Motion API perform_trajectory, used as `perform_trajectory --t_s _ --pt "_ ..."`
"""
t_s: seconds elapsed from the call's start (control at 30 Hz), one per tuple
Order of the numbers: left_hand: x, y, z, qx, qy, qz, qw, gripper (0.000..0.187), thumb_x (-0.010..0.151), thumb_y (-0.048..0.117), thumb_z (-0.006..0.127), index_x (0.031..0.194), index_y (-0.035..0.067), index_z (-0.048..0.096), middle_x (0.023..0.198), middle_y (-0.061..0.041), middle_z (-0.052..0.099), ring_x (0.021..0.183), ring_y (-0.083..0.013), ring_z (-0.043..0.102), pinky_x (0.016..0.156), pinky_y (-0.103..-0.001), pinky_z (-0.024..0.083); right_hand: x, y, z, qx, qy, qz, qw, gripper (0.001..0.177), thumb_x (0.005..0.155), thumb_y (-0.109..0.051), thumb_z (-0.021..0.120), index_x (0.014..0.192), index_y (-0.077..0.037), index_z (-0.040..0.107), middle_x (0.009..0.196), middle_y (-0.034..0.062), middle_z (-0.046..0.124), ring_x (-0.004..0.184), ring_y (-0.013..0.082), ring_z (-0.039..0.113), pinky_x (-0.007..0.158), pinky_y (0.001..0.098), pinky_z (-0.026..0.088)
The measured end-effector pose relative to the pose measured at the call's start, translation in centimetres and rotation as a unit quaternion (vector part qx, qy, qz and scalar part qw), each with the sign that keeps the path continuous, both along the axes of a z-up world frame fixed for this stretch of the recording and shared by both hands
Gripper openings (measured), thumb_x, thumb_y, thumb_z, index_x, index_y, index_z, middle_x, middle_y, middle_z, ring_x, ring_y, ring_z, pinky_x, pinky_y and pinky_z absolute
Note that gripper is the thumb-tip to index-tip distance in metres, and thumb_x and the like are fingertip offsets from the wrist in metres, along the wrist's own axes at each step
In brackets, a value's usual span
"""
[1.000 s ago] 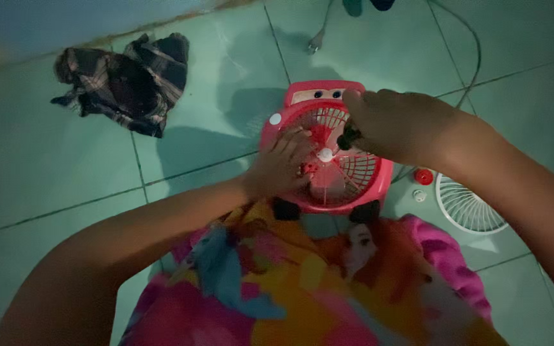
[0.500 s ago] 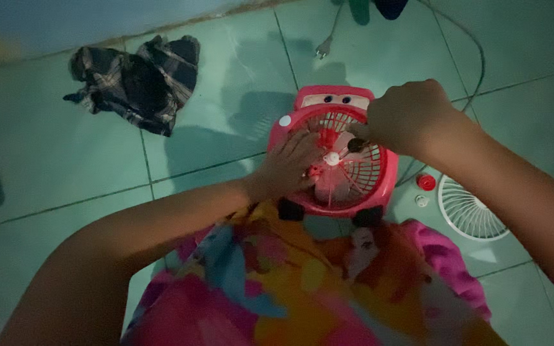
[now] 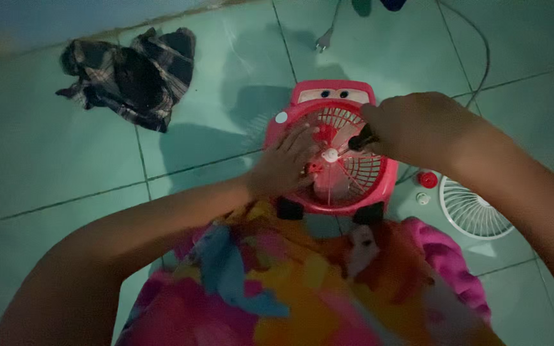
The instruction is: The person disassembles a pink car-shaped electric fan on the floor. They use a screwdriver to remove screws from the rear grille, then detach the front grille and the central hub cap to access the fan blades.
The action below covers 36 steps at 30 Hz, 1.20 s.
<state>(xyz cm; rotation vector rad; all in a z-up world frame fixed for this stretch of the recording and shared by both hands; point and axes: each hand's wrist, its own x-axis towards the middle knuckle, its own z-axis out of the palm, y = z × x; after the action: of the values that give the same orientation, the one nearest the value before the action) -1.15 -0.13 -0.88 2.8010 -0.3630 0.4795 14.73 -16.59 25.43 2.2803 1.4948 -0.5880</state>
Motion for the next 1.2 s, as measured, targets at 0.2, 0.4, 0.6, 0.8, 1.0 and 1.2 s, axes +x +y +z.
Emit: perform_trajectory --t_s 0.2,0.4,0.6,0.8,1.0,1.2 --pt "0.1 -0.5 0.8 -0.011 0.035 0.011 0.999 0.070 0.093 0.050 0.066 0.149 0.012 0.049 0.165 -0.021 0.029 0.154 -0.0401 0.025 0.124 -0.055 0.024 -1.1 0.8 -0.3 -0.091 -0.072 0.017 0.993 0.062 0.098 -0.066 0.054 0.089 -0.008 0.074 0.082 0.0106 0.074 0.078 0.0274 0.076 0.072 0.0431 0.061" --pt "1.0 -0.5 -1.0 0.053 0.115 0.028 0.992 0.083 0.090 0.055 0.067 0.155 0.008 0.045 0.157 -0.021 0.037 0.152 -0.0393 0.028 0.121 -0.057 0.028 0.7 1.7 -0.9 -0.093 -0.048 -0.044 0.994 0.068 0.095 -0.072 0.052 0.084 -0.009 0.076 0.083 0.0148 0.075 0.081 0.0313 0.076 0.073 0.0450 0.059" --pt "0.9 -0.4 -2.1 0.018 -0.004 0.002 1.000 0.075 0.094 0.054 0.067 0.153 0.012 0.047 0.161 -0.018 0.036 0.153 -0.0409 0.027 0.120 -0.060 0.027 1.6 3.3 -2.0 -0.117 0.039 -0.051 0.991 0.056 0.085 -0.059 0.071 0.106 -0.007 0.067 0.088 0.0168 0.077 0.086 0.0320 0.075 0.076 0.0440 0.056" --pt "0.3 -0.4 0.0 -0.019 0.019 0.007 1.000 0.061 0.092 0.050 0.066 0.144 0.019 0.053 0.165 -0.017 0.031 0.154 -0.0410 0.026 0.123 -0.058 0.025 0.4 0.7 -1.9 0.004 0.056 0.039 0.998 0.055 0.086 -0.033 0.073 0.125 -0.006 0.046 0.091 0.0164 0.072 0.087 0.0335 0.075 0.070 0.0462 0.060" --pt "0.6 -0.4 0.6 -0.037 0.092 0.007 0.995 0.079 0.098 0.050 0.065 0.154 0.001 0.040 0.157 -0.025 0.034 0.153 -0.0435 0.026 0.124 -0.059 0.025 -1.6 -0.7 -1.1 0.044 -0.034 0.055 0.997 0.042 0.091 -0.048 0.064 0.113 -0.012 0.059 0.084 0.0101 0.072 0.080 0.0303 0.074 0.066 0.0452 0.060" --pt "1.7 -0.2 -0.4 -0.023 0.082 0.001 0.996 0.086 0.088 0.051 0.071 0.152 0.003 0.040 0.156 -0.021 0.042 0.149 -0.0406 0.033 0.122 -0.061 0.029 -1.0 0.8 -1.2 -0.036 -0.093 -0.035 0.994 0.056 0.093 -0.069 0.058 0.099 -0.016 0.075 0.076 0.0074 0.074 0.078 0.0262 0.077 0.069 0.0400 0.061"
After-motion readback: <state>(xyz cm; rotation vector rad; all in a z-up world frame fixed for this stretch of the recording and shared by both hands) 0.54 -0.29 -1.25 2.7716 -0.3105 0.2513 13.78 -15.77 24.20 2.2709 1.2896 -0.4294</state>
